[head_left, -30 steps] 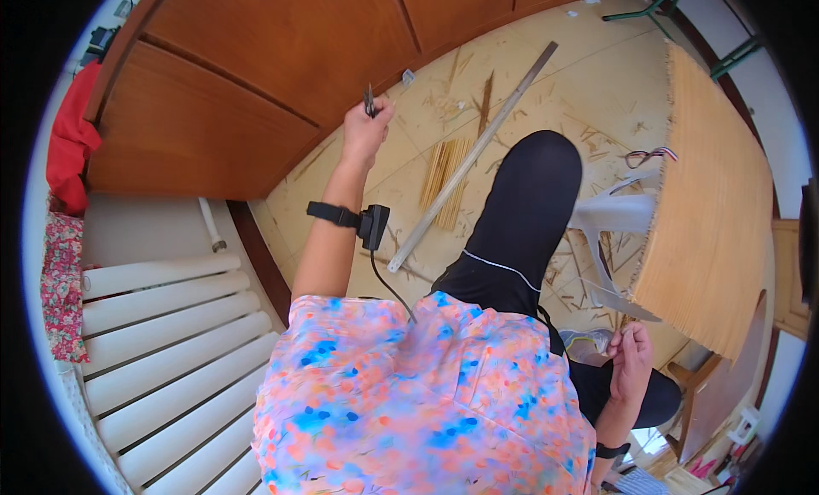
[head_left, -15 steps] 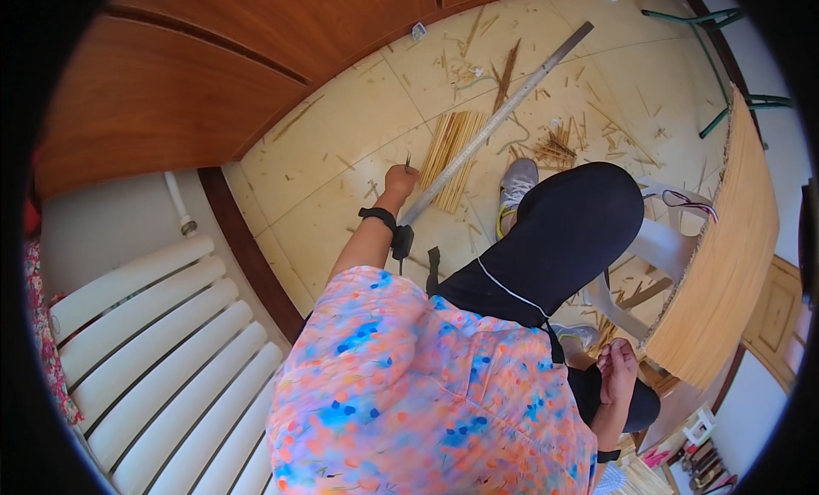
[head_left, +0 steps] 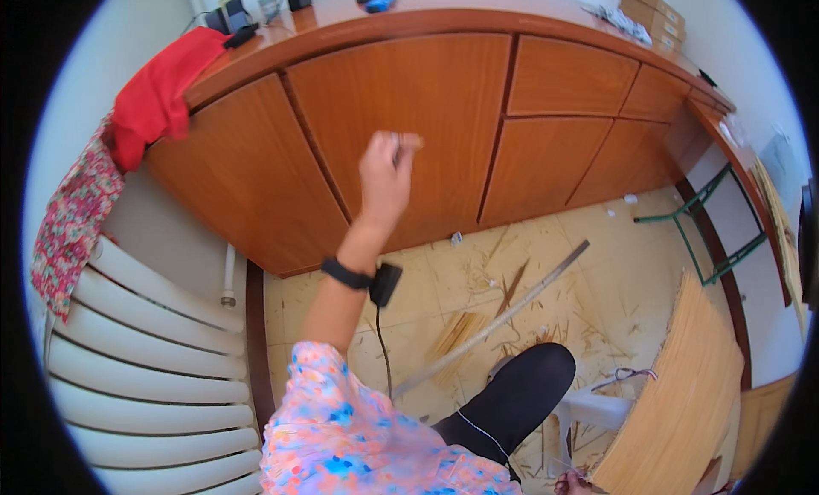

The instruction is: The person prepares a bamboo mat by using shears to trim pieces and a utility knife to score the surface, then uses a needle and thread to sew along the edge of the mat, pulling the thread through several times.

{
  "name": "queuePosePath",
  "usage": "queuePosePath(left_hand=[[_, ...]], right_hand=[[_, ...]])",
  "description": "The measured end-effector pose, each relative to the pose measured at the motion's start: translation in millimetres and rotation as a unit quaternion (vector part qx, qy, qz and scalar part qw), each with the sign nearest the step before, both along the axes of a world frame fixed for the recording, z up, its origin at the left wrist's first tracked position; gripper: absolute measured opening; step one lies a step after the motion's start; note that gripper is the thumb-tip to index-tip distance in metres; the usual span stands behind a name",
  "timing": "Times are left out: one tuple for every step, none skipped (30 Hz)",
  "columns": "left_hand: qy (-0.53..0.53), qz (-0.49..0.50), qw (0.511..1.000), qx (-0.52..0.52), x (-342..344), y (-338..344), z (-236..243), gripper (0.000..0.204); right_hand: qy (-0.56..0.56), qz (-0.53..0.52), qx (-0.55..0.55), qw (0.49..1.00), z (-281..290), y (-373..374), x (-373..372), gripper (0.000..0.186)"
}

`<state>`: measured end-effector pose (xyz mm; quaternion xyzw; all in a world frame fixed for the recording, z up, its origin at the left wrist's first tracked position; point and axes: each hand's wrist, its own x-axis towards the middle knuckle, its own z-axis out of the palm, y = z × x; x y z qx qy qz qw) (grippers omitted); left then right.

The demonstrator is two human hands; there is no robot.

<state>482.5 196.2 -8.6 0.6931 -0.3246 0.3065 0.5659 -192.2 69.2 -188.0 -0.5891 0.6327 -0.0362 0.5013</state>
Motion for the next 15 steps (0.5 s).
queuePosePath(left_hand=[[-0.112, 0.048, 0.993, -0.002, 14, 2, 42, 0.007], [-0.171, 0.076, 0.982, 0.005, 30, 7, 78, 0.008], [-0.196, 0.117, 0.973, 0.015, 51, 14, 104, 0.009], [-0.226, 0.170, 0.958, 0.048, 76, 21, 130, 0.010], [-0.214, 0.219, 0.947, 0.092, 101, 31, 152, 0.012], [-0.201, 0.269, 0.932, 0.138, 123, 43, 172, 0.015], [-0.184, 0.291, 0.924, 0.170, 145, 44, 181, 0.015], [-0.166, 0.314, 0.912, 0.206, 165, 50, 191, 0.017], [-0.126, 0.318, 0.907, 0.245, 185, 74, 210, 0.017], [-0.082, 0.308, 0.907, 0.276, 199, 79, 216, 0.016], [-0.065, 0.318, 0.897, 0.299, 198, 67, 219, 0.017], [-0.062, 0.309, 0.901, 0.298, 205, 56, 215, 0.017], [-0.065, 0.299, 0.890, 0.337, 218, 59, 215, 0.017], [-0.070, 0.285, 0.880, 0.374, 228, 56, 216, 0.017], [-0.091, 0.272, 0.876, 0.388, 237, 55, 213, 0.019]], right_hand=[[0.015, -0.008, 0.028, 0.999, -26, -11, -20, 0.036], [0.032, -0.016, 0.059, 0.998, -42, -18, -31, 0.036], [0.023, -0.097, 0.100, 0.990, 13, -3, 14, 0.037], [0.023, -0.093, 0.097, 0.991, 21, -4, 22, 0.037], [0.015, -0.101, 0.114, 0.988, 25, -5, 25, 0.036], [0.009, -0.108, 0.133, 0.985, 27, -6, 27, 0.035], [0.015, -0.111, 0.131, 0.985, 29, -4, 28, 0.035], [-0.007, -0.110, 0.100, 0.989, 29, -2, 29, 0.033], [-0.034, -0.094, 0.078, 0.992, 26, 0, 34, 0.031], [-0.030, -0.095, 0.080, 0.992, 26, 2, 35, 0.031], [-0.052, -0.109, 0.074, 0.990, 27, 5, 34, 0.027], [-0.074, -0.123, 0.068, 0.987, 30, 8, 33, 0.024], [-0.071, -0.124, 0.068, 0.987, 33, 9, 33, 0.024], [-0.088, -0.101, 0.068, 0.989, 37, 11, 33, 0.022], [-0.105, -0.078, 0.068, 0.989, 39, 14, 32, 0.020]])
